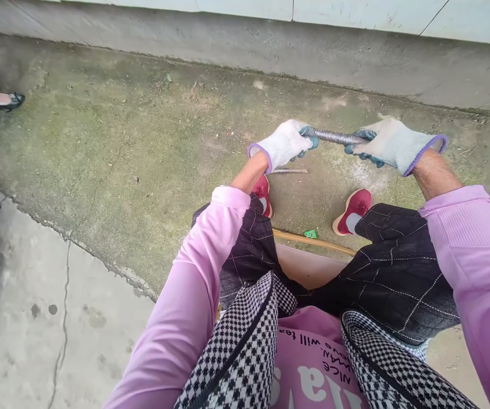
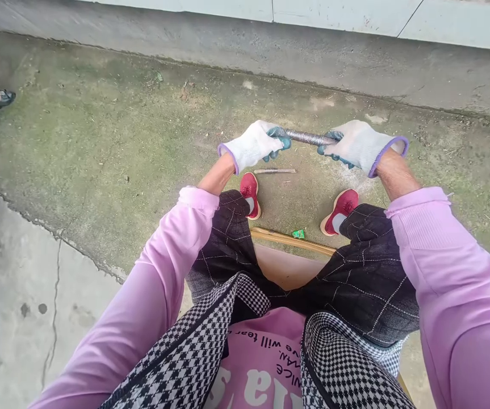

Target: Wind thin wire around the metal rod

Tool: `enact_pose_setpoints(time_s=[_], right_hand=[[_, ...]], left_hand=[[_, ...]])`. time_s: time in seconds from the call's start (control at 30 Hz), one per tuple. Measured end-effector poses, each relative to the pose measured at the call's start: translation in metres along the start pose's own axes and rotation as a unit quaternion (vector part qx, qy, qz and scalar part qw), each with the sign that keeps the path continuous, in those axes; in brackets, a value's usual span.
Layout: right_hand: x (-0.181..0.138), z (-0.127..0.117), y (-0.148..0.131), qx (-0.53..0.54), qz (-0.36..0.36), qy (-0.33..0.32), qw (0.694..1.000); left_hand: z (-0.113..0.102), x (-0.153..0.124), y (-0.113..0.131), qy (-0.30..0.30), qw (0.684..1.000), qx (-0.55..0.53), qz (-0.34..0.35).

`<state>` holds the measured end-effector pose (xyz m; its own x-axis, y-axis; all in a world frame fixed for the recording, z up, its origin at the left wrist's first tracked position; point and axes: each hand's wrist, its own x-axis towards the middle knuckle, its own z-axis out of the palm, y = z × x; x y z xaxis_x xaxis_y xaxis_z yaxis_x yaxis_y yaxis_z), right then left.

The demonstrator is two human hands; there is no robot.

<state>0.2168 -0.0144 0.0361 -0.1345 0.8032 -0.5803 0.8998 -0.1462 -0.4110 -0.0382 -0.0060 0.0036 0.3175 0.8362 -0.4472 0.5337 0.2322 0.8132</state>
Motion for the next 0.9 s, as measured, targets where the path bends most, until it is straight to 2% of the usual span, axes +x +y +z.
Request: enact_pose_setpoints(time_s=[0.1,0.17,0.27,0.37,0.43,0.5,0.6,0.7,0.77,0.83,0.9], right_hand=[[0.002,0.006,0.002,0.151,-0.007,0.045,0.988],[0.001,0.010,0.003,0.264,-0.027,0.036,0.963],[-0.001,0.012,0.007,0.367,-0.056,-0.055,0.927],[-0.002,0.012,0.013,0.419,-0.070,-0.173,0.889],[-0.002,0.014,0.016,0.434,-0.083,-0.211,0.872],[-0.001,0.017,0.017,0.433,-0.111,-0.215,0.868],[0.002,0.023,0.013,0.393,-0.150,-0.163,0.893],[0.004,0.026,0.003,0.287,-0.116,-0.025,0.950],[0.006,0.027,-0.003,0.181,-0.097,0.082,0.975],[0.007,0.027,-0.007,0.063,-0.101,0.146,0.982],[0.008,0.025,-0.007,-0.025,-0.108,0.155,0.982]], left_hand=[[0.000,-0.003,0.010,-0.001,0.996,-0.080,-0.040],[-0.001,-0.005,0.014,-0.008,0.992,-0.111,-0.059],[-0.005,-0.006,0.016,-0.018,0.983,-0.170,-0.064],[-0.008,-0.007,0.012,-0.040,0.971,-0.233,-0.032],[-0.010,-0.007,0.006,-0.045,0.965,-0.257,-0.011],[-0.011,-0.007,0.002,-0.039,0.962,-0.269,-0.008],[-0.010,-0.004,-0.002,-0.025,0.961,-0.274,-0.019],[-0.006,-0.002,0.000,-0.026,0.955,-0.297,-0.005],[-0.003,0.001,0.002,-0.023,0.953,-0.303,-0.009],[0.000,0.003,0.003,-0.014,0.955,-0.294,-0.031],[0.002,0.006,0.004,-0.001,0.959,-0.280,-0.050]])
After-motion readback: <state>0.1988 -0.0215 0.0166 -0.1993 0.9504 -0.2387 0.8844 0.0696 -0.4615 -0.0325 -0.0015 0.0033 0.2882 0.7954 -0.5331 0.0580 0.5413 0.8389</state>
